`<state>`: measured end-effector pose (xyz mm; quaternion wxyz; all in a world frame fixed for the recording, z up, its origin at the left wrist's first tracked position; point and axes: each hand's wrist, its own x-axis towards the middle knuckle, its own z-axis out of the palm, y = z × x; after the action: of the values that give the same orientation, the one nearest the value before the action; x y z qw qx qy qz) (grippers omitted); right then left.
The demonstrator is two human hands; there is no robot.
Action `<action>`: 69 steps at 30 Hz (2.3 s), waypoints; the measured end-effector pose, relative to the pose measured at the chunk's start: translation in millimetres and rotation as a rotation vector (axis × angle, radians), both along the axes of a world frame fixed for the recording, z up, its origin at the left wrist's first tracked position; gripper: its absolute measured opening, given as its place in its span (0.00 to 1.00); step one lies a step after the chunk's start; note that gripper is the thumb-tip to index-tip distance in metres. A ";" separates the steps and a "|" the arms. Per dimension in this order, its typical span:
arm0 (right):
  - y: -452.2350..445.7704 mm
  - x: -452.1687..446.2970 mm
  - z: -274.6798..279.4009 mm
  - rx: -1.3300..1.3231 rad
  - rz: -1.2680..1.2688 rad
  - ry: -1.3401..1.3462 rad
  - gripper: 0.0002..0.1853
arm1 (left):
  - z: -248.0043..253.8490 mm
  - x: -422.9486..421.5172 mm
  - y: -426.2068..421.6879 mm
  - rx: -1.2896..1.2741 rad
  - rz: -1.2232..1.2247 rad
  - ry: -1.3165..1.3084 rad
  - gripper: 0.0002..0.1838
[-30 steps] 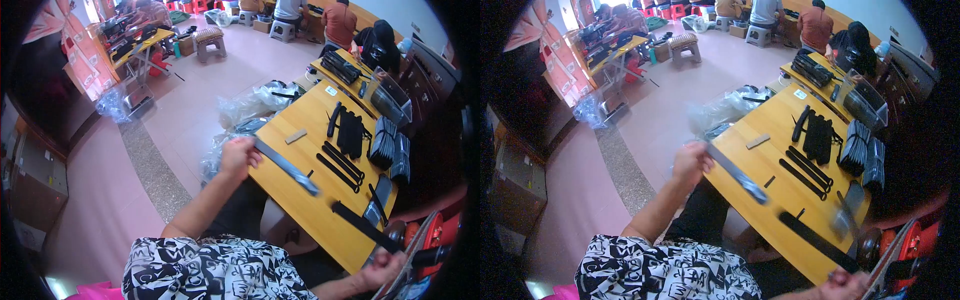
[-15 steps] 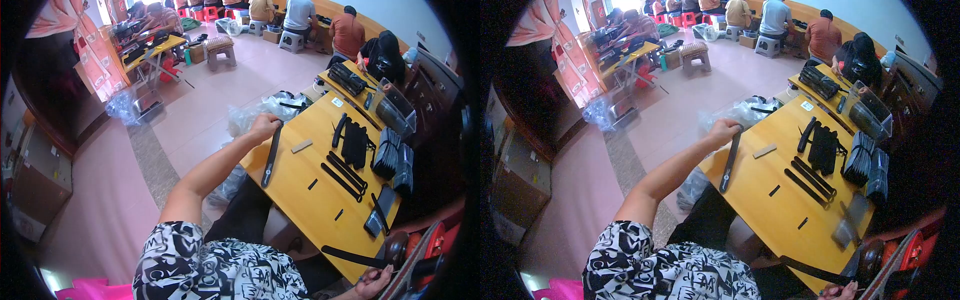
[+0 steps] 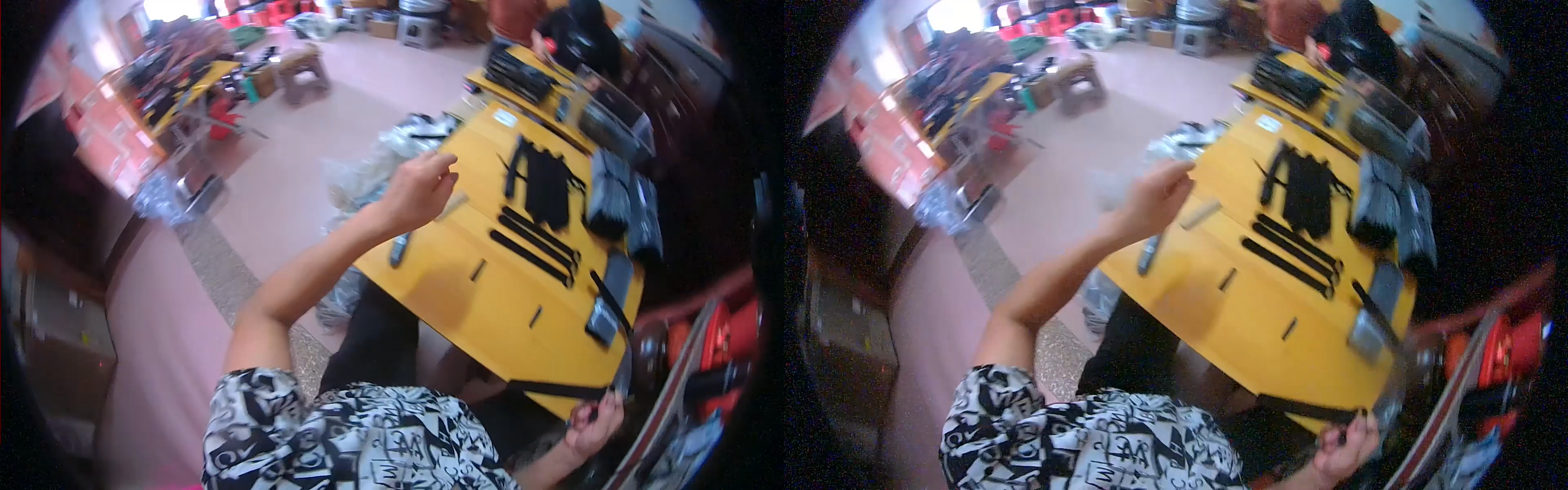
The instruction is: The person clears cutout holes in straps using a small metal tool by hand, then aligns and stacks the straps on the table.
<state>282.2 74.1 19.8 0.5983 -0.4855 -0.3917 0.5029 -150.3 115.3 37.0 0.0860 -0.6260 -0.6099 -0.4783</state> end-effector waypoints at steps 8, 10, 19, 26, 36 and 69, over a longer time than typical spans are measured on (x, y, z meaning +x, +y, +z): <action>-7.9 -23.4 22.6 0.040 0.158 0.081 0.12 | 129.8 148.9 -119.2 0.098 -0.947 0.060 0.09; -11.3 -17.2 20.4 0.073 0.226 0.088 0.12 | 133.0 163.6 -125.2 0.062 -0.951 0.036 0.10; -15.3 -10.7 19.4 0.017 0.198 0.145 0.11 | 173.6 179.2 -152.8 -0.267 -0.706 -0.091 0.13; -17.3 -16.1 21.2 0.033 0.188 0.102 0.14 | 165.0 181.5 -141.7 -0.112 -0.690 0.058 0.10; -27.1 -10.0 23.8 0.073 0.144 0.039 0.14 | 143.3 191.2 -145.3 -0.031 -0.832 0.003 0.09; -56.9 -14.2 38.3 0.068 0.367 0.073 0.11 | 115.1 181.9 -193.0 0.328 -1.284 0.379 0.02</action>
<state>268.0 17.2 58.1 0.5263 -0.3670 -0.4683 0.6075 31.7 -77.8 152.1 -0.0155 -0.9151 -0.0125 -0.4027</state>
